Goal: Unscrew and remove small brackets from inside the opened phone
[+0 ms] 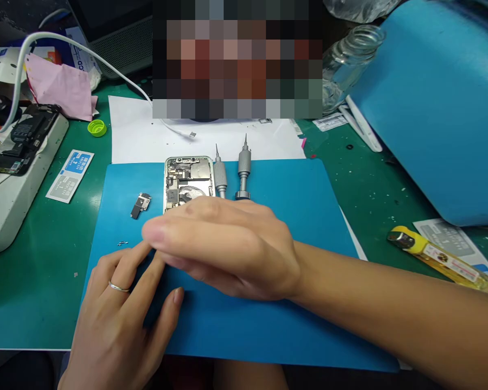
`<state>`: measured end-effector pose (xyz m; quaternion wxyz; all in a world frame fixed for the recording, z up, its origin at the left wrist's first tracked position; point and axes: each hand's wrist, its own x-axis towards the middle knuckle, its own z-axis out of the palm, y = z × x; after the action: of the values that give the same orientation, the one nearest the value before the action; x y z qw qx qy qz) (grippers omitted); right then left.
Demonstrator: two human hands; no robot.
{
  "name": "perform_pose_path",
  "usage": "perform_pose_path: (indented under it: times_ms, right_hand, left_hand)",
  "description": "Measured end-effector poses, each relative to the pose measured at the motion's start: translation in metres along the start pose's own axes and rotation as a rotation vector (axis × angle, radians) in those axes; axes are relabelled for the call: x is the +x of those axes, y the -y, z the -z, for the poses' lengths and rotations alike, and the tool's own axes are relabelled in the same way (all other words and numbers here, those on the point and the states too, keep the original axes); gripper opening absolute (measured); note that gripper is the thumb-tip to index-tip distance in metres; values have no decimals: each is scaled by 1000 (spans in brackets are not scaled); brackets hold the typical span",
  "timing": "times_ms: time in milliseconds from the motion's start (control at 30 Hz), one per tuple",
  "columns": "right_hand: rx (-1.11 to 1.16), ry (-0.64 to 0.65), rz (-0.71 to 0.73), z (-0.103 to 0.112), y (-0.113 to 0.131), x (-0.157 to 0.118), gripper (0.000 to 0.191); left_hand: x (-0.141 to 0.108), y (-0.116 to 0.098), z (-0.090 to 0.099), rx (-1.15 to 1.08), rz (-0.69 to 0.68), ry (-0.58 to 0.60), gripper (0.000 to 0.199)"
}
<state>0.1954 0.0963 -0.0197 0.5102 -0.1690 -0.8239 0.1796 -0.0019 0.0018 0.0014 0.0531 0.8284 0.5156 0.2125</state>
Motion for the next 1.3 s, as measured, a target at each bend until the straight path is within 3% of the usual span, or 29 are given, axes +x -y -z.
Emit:
perform_pose_path:
  times_ms: [367,567,800,1133,1300]
  right_hand:
    - [-108,-90,74,-5,0,11,67]
    - [-163,29,105,2,5,18,28]
    - [-181,2,111,2,5,20,17]
    - [-185,6,113,2,7,19,26]
    - [-164,40,115,3,4,19,20]
  left_hand:
    - [-1,0,0,15,14,5,37]
    - [-4,4,-4,39,-11,2,40]
    - [-5,0,-7,50,38,-35,38]
    - [-4,6,-4,43,-24,-20,40]
    - [-4,4,-4,23,19,-19,37]
